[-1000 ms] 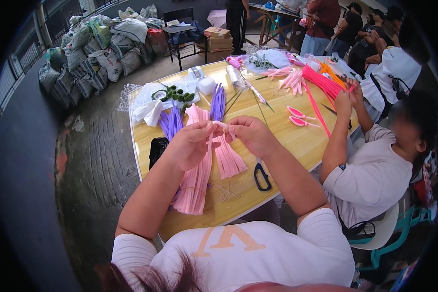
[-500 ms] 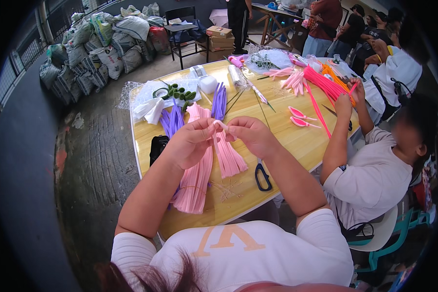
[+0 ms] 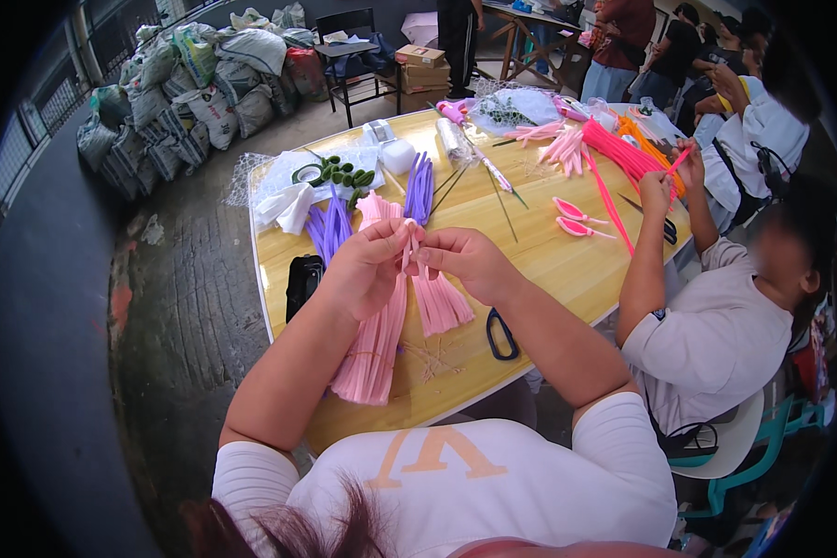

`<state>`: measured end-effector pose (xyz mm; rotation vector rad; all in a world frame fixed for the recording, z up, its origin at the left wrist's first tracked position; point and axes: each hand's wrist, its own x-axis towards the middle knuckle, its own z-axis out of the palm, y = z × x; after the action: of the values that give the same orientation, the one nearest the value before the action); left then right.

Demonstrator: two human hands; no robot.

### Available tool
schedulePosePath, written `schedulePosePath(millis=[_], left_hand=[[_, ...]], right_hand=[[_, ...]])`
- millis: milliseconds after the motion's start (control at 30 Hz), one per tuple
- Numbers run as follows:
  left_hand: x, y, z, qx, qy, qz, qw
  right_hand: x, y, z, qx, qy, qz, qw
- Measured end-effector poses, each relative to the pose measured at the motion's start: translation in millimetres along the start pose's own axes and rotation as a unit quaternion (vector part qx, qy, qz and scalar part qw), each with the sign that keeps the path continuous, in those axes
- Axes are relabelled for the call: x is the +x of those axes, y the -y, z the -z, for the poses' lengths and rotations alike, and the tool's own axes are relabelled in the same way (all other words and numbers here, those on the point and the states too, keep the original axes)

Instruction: The person is assembling decorative items by tying bundles of pink and purple paper strips together using wire.

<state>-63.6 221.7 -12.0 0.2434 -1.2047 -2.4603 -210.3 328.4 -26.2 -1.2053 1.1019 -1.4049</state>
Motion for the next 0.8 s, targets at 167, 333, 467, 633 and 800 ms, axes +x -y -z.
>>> schedulePosePath(millis=[167, 333, 467, 633, 800], left_hand=[[-0.1, -0.4, -5.4, -0.018, -0.033, 0.010, 0.999], [1.8, 2.3, -0.7, -0.008, -0.032, 0.002, 0.999], [2.4, 2.3, 0.4, 0.012, -0.061, 0.015, 0.998], [-0.9, 2.8, -8.2, 0.043, -0.043, 0.063, 0.996], [-0.9, 10.6, -6.9, 0.033, -0.004, 0.088, 0.996]], right_hand=[[-2.6, 0.5, -1.5, -0.023, -0.023, 0.029, 0.999], [-3.6, 4.1, -2.2, -0.025, -0.047, 0.020, 0.998], [-3.6, 3.0, 2.3, -0.052, -0.099, 0.057, 0.992], [-2.0, 4.4, -0.5, -0.011, -0.151, 0.126, 0.980], [-5.9, 7.7, 1.6, -0.087, -0.155, 0.121, 0.976]])
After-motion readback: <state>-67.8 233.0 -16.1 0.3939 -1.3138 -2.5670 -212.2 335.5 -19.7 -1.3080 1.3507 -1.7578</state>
